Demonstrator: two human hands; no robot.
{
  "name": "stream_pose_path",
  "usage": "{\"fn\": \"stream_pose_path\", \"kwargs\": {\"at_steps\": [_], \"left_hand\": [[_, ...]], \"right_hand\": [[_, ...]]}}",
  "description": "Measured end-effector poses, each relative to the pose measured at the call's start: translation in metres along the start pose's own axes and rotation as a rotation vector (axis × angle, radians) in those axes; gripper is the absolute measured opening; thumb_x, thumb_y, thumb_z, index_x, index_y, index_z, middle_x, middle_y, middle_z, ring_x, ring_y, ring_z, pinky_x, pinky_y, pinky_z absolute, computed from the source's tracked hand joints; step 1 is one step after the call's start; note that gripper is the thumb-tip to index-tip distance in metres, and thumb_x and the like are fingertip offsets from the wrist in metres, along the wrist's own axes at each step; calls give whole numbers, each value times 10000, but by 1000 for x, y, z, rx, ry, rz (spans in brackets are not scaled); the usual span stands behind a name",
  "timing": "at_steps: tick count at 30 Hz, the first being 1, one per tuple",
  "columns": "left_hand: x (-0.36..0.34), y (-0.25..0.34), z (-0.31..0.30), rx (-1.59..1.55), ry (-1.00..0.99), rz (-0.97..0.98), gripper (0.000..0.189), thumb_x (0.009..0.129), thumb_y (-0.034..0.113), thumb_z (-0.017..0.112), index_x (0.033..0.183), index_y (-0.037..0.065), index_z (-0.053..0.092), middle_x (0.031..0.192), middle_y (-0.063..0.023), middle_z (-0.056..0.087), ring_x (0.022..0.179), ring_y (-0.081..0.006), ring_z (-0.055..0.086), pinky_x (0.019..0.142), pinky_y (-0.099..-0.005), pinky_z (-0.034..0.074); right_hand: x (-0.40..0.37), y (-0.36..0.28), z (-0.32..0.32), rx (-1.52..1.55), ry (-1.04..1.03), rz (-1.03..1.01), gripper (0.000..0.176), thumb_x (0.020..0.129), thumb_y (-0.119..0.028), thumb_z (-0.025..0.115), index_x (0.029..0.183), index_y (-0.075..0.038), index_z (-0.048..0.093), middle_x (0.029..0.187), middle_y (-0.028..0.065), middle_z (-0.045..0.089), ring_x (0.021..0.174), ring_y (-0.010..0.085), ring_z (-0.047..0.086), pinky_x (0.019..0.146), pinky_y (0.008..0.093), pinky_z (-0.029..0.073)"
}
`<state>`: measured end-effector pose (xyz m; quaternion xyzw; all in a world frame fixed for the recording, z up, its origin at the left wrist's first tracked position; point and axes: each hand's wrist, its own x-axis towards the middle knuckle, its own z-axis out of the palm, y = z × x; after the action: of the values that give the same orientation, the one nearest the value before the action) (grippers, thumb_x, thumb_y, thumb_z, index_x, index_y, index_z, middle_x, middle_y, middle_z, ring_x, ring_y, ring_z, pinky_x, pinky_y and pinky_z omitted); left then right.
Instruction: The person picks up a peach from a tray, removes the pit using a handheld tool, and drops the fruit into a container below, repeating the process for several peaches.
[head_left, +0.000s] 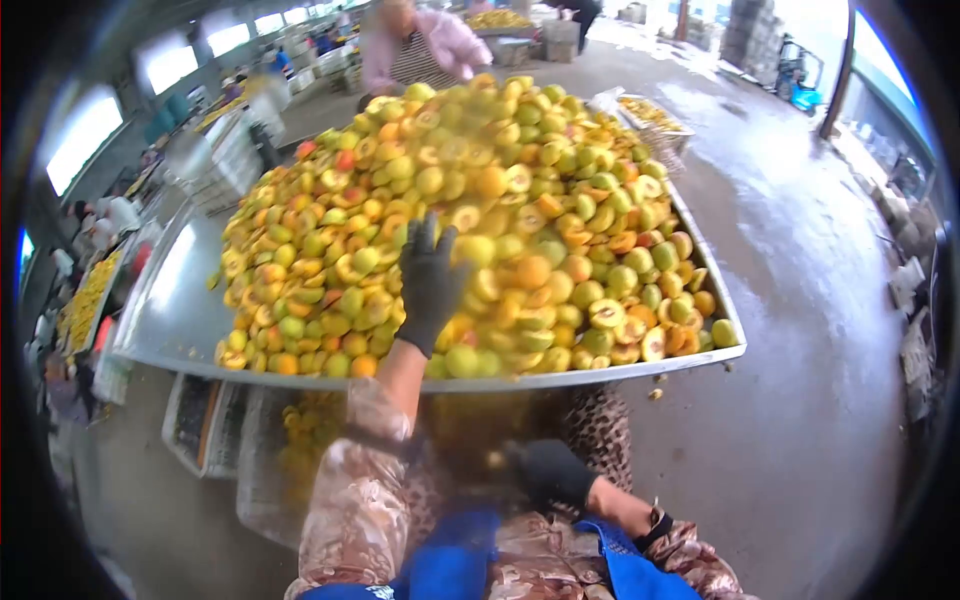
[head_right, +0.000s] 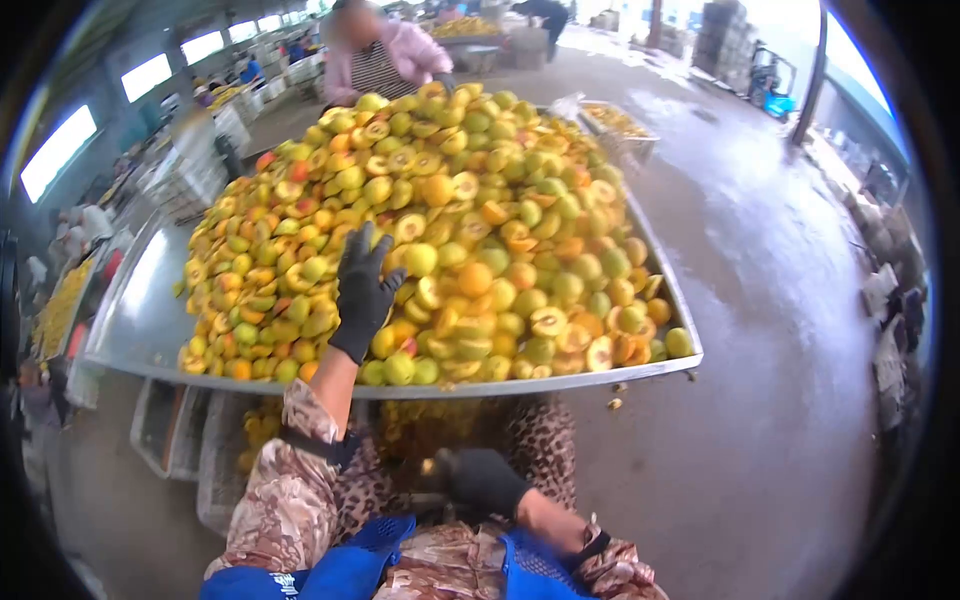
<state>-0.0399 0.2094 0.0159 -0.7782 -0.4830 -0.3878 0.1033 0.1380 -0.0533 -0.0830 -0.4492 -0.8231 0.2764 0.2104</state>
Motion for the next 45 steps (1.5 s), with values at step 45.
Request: {"fn": "stream_pose_path", "kwargs": {"at_steps": [45], "left_hand": [[-125,135,-79,-1709,-350,-714,491,1078,360,477,1423,11,504,1315,-161,633,1198,-298,628,1053,-445,506]], "right_hand": [[-38,-41,-110,455,771,300,306,962,-269,657,1115,-13,589,842,186,684,762,252,683,697,390,532]]}}
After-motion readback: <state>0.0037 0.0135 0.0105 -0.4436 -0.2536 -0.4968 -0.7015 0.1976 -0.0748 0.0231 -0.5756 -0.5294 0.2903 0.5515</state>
